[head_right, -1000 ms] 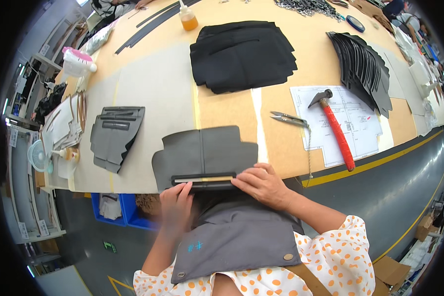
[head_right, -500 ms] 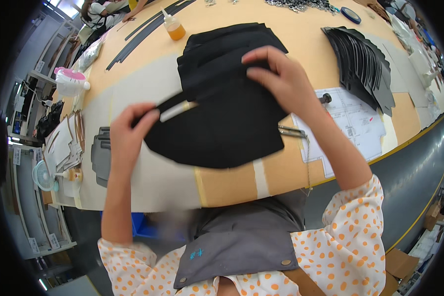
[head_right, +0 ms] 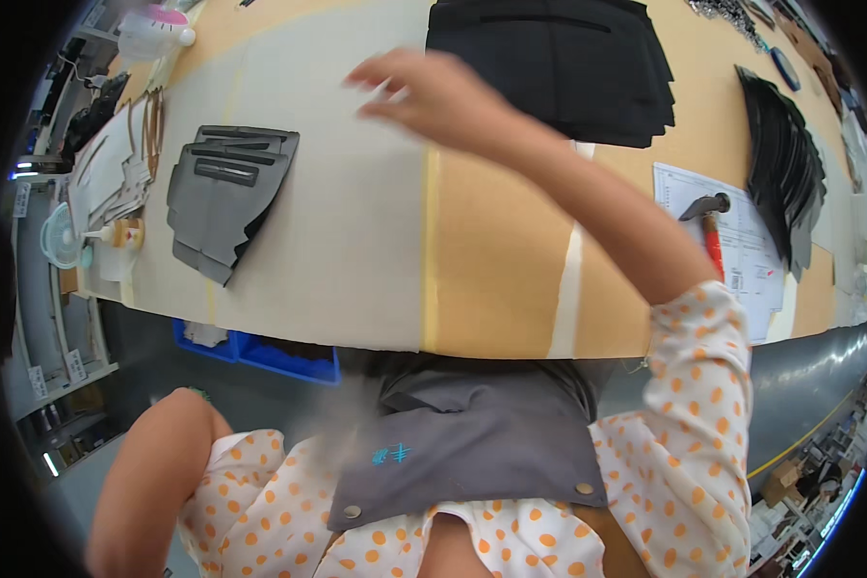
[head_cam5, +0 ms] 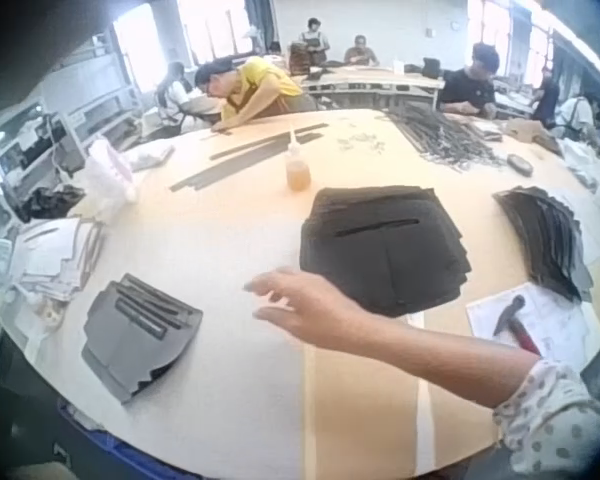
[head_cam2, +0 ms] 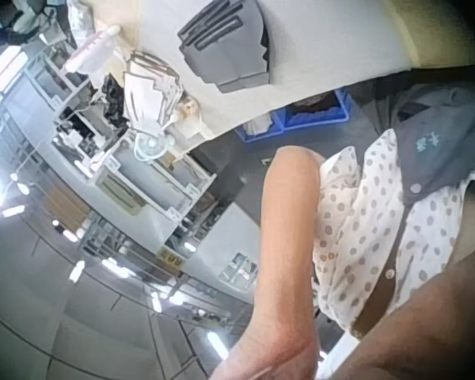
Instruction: Assembling leather pieces by applying glue, folding edges, and using a hammer to secure the bond.
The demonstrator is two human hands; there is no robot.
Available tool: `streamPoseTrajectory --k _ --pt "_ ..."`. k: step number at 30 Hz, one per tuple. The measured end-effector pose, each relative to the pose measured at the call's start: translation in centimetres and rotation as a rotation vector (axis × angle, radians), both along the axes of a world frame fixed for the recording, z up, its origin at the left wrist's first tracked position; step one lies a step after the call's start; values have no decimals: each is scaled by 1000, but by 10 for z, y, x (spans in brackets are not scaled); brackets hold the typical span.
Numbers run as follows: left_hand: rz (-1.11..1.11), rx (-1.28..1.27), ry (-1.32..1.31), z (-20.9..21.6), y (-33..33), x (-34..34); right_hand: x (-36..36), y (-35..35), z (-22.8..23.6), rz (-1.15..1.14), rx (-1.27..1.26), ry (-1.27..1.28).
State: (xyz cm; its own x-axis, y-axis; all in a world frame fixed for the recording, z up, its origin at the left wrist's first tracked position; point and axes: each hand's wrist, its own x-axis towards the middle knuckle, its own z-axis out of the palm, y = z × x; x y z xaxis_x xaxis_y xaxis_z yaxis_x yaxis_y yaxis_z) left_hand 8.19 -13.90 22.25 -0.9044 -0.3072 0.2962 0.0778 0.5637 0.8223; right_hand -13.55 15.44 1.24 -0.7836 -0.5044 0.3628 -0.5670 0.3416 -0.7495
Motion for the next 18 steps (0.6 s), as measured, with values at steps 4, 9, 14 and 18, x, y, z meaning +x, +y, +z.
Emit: streamPoseTrajectory --k 4,9,14,18 --pt "-27 89 243 -37 -5 -5 24 -109 -49 259 6 -191" --pt "65 77 524 -55 -77 66 43 -152 -65 241 192 125" --pt "125 -51 751 -28 -138 166 37 -177 -60 362 241 158" --pt "104 -125 933 -16 -180 223 39 -144 -62 422 424 314"
